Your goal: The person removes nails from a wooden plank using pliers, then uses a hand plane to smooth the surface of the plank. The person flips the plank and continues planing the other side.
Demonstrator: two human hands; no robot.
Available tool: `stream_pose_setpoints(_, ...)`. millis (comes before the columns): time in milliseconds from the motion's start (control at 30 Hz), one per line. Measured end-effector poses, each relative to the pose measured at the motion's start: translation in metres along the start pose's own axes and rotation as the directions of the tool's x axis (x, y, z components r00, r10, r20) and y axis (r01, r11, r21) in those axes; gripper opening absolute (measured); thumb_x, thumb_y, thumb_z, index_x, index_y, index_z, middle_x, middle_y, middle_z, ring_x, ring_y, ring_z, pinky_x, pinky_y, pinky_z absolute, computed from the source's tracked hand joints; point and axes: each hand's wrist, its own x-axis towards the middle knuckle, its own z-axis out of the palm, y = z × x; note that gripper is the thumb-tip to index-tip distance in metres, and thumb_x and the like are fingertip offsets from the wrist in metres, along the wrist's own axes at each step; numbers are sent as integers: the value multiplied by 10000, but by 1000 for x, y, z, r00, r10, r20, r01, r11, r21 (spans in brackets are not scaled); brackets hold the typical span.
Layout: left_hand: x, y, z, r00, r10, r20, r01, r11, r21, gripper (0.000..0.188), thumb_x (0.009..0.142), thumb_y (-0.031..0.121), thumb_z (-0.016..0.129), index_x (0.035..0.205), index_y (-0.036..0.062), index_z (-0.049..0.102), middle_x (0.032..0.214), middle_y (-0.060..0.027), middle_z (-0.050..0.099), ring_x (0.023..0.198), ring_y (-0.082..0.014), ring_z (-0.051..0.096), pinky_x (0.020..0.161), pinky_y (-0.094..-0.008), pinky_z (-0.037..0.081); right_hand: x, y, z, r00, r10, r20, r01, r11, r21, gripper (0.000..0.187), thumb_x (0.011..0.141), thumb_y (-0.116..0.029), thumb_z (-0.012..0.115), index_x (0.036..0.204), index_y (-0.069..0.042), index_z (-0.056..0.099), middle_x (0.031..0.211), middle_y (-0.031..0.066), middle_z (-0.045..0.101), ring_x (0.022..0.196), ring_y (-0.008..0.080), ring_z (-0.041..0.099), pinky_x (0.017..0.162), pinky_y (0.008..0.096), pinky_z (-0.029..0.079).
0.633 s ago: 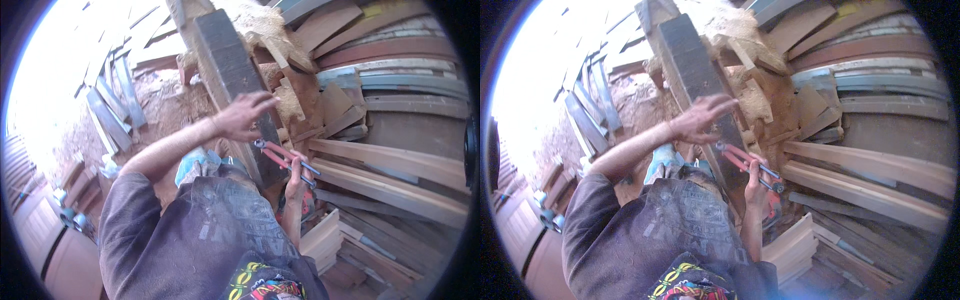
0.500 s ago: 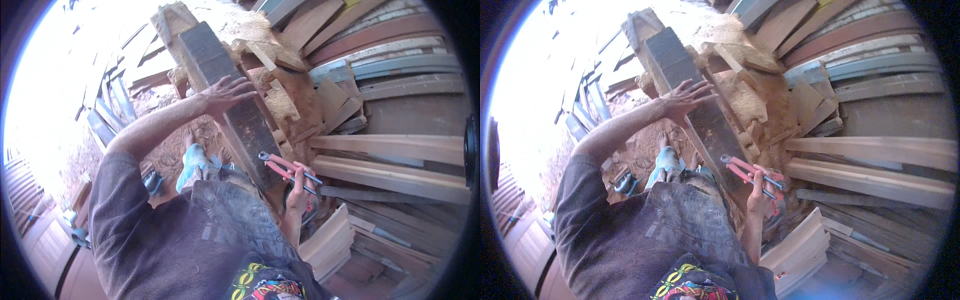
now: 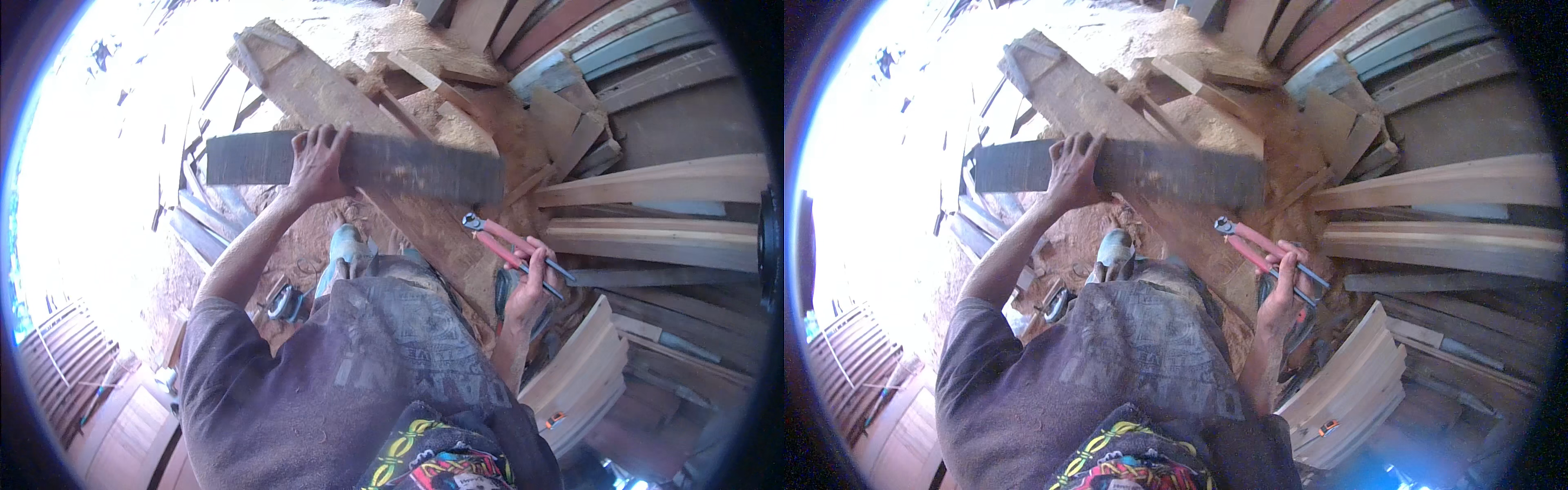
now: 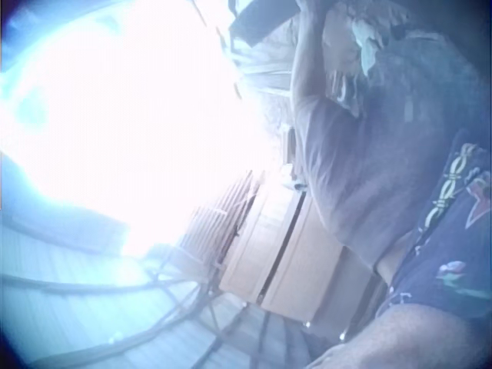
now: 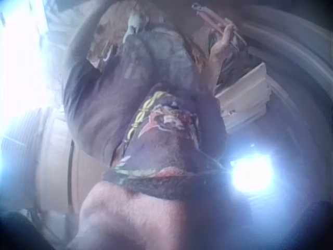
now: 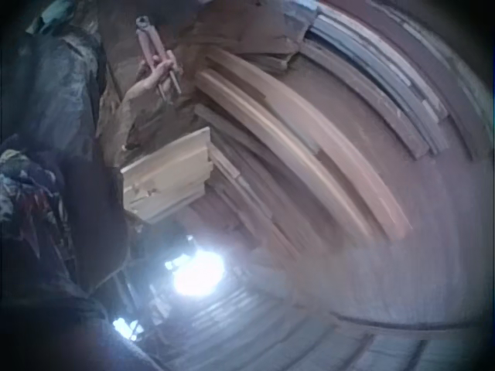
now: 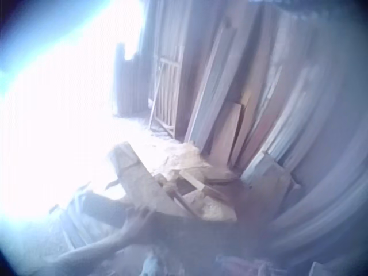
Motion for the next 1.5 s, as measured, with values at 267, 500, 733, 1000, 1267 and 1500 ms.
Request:
stream_pose_setpoints(267, 5, 34, 22, 785, -616, -67, 602, 784, -151, 1487, 612, 818, 868, 1642, -71, 270, 1459, -315, 457, 1416, -492, 417, 1160, -657, 292, 28, 12, 18, 977, -36, 209, 35, 999, 7, 412, 1140, -341, 537, 1255, 29, 675, 947, 83, 661, 773, 164, 634, 691, 286, 547)
stream_pose_setpoints(500, -57, -18, 20, 789, -566, 239, 596, 609, -524, 1227, 831, 781, 773, 1639, -34, 340, 1485, -285, 576, 1373, -396, 590, 1151, -459, 476, 37, 19, 12, 956, 12, 293, -27, 999, 48, 418, 1135, -352, 565, 1256, 36, 664, 936, 83, 660, 774, 161, 627, 682, 282, 538)
stream_pose_setpoints(733, -105, 55, 59, 590, -587, 554, 543, -219, -811, 849, 993, 725, 630, 1320, -56, 690, 1126, -150, 767, 1053, -251, 737, 968, -413, 571, 55, 31, -5, 953, 34, 302, -63, 994, 87, 415, 1127, -356, 592, 1256, 31, 670, 911, 61, 650, 767, 141, 611, 694, 272, 523)
stream_pose_setpoints(1000, -98, 163, 116, 510, -802, 310, 451, -57, -890, 781, 1051, 690, 549, 1121, -66, 732, 1030, -212, 761, 1000, -283, 716, 949, -409, 522, 58, 33, -8, 922, 49, 383, -48, 999, -11, 431, 1132, -381, 573, 1250, 22, 674, 930, 57, 637, 816, 132, 598, 719, 273, 504)
stream_pose_setpoints(1267, -110, 224, 116, 409, -850, 332, 447, -131, -885, 762, 1052, 670, 563, 1146, -75, 688, 1115, -229, 721, 1132, -343, 658, 1042, -416, 468, 50, 50, -30, 926, 65, 372, -23, 993, -117, 455, 1126, -406, 571, 1251, 19, 675, 962, 68, 646, 848, 127, 600, 713, 275, 480)
stream_pose_setpoints(1500, -50, 198, 105, 264, -953, 149, 518, 9, -855, 809, 1042, 658, 574, 1370, -81, 566, 1384, -272, 555, 1283, -389, 562, 1138, -456, 410, 46, 22, -25, 945, 45, 325, -45, 999, -9, 469, 1125, -422, 573, 1276, 10, 674, 983, 58, 632, 883, 137, 590, 764, 268, 475)
